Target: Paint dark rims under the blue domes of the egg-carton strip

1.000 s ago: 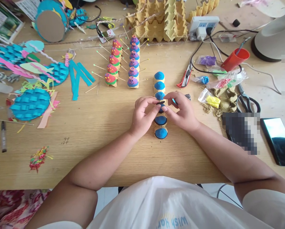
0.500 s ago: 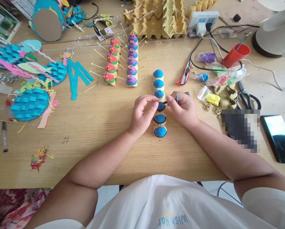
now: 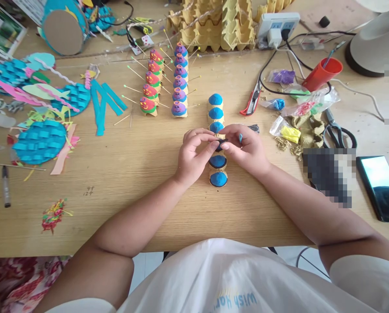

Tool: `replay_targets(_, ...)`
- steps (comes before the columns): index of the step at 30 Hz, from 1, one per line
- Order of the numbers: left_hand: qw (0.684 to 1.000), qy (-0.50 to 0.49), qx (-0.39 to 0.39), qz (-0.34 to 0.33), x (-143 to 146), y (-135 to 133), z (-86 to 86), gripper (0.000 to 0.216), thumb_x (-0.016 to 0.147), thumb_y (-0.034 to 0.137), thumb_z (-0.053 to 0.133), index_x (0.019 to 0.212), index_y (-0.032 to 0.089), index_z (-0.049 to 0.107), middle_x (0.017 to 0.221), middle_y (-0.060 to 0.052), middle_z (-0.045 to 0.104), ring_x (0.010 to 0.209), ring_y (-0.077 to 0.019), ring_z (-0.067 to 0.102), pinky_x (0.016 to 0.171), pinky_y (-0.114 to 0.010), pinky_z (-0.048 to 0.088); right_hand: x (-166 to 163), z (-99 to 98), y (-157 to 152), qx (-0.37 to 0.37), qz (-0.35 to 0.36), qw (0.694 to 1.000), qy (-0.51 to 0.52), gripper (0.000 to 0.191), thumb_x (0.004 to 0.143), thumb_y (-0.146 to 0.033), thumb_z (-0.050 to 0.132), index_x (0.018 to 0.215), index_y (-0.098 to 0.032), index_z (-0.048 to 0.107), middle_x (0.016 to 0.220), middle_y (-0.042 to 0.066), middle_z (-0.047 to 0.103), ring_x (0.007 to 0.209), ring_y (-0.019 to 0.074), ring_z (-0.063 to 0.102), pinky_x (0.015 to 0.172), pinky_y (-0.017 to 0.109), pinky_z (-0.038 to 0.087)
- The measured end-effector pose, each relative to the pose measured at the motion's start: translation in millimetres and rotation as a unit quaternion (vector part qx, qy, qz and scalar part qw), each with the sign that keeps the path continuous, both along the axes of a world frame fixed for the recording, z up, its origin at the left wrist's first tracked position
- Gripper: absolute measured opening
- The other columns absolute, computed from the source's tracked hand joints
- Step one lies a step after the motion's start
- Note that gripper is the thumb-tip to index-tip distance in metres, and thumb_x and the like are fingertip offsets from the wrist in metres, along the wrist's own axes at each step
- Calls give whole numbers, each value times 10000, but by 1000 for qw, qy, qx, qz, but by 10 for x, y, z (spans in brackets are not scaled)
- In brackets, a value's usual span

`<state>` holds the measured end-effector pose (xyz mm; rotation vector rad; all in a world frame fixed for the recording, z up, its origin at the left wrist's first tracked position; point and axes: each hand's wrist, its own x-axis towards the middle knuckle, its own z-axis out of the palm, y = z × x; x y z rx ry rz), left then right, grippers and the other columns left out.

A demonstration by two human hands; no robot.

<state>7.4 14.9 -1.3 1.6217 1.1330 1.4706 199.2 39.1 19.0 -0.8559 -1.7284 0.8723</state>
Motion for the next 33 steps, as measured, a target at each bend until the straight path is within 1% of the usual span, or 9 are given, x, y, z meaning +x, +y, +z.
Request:
replay_targets(1, 1000, -10, -8, 1, -2, 2, -6, 275, 987, 576, 784, 982, 303, 823, 1152, -66, 773, 1210, -246, 696, 1168, -468, 516, 1, -1, -2, 6, 10, 1000, 2, 486, 924, -689, 800, 1124, -246, 790, 864, 18, 747, 736, 158, 643, 649, 309, 516)
replay_targets(3, 999, -25, -27, 4, -3, 3, -12, 301, 986, 594, 778, 967, 295, 811, 1159, -72, 768, 1216, -245, 696, 1161, -465, 523, -1, -1, -3, 27, 34, 999, -4, 439, 942, -614, 820, 1197, -257, 809, 900, 28, 776, 774, 168, 682, 697, 320, 556)
replay_targets(6, 998, -33, -54, 7, 4, -3, -7, 370, 969, 655, 767, 952, 287, 800, 1163, -77, 762, 1220, -248, 700, 1148, -458, 536, -8, -1, -2, 44, 46, 998, -18, 321, 995, -542, 781, 1156, -271, 845, 944, 44, 815, 826, 182, 722, 775, 348, 603)
replay_targets(8, 998, -35, -58, 8, 11, -8, 3, 396, 964, 675, 761, 940, 282, 796, 1161, -75, 762, 1219, -247, 699, 1152, -455, 536, -12, 1, -2, 38, 39, 998, -19, 287, 1013, -529, 759, 1111, -279, 861, 965, 51, 833, 843, 187, 738, 799, 361, 619)
replay_targets(15, 998, -51, -39, 5, 21, -18, 37, 412, 1032, 666, 668, 956, 284, 800, 1123, -67, 771, 1200, -238, 706, 1138, -436, 547, -10, 38, -26, 15, 12, 1000, -8, 308, 1003, -561, 764, 1032, -279, 884, 901, 51, 850, 769, 187, 736, 755, 364, 613)
replay_targets(22, 998, -34, -48, -10, 10, -41, 45, 369, 1006, 640, 724, 966, 287, 822, 1175, -80, 764, 1243, -251, 688, 1187, -467, 515, 11, 10, -22, 69, -13, 997, -44, 327, 1021, -586, 729, 1032, -304, 896, 842, 39, 813, 737, 181, 719, 732, 351, 587)
replay_targets(27, 998, -31, -51, -8, 3, -30, 7, 363, 987, 638, 751, 982, 283, 829, 1185, -79, 756, 1242, -251, 699, 1199, -472, 516, 20, -39, -7, 90, -7, 994, -62, 336, 1034, -575, 714, 1158, -311, 880, 833, 27, 786, 740, 173, 696, 729, 338, 576)
replay_targets(31, 998, -47, -52, -4, 3, -24, -12, 367, 995, 632, 745, 963, 273, 814, 1188, -80, 752, 1243, -245, 695, 1184, -455, 526, 13, -40, -6, 113, 2, 993, -38, 351, 1017, -483, 774, 1315, -304, 827, 893, 21, 797, 753, 162, 693, 741, 324, 577)
replay_targets(33, 997, -52, -50, -4, 5, -23, -18, 362, 1000, 628, 742, 965, 274, 811, 1183, -73, 752, 1238, -238, 692, 1174, -443, 529, 4, -34, -3, 119, 13, 992, -29, 318, 1017, -441, 782, 1295, -294, 829, 926, 23, 810, 762, 156, 697, 749, 321, 580)
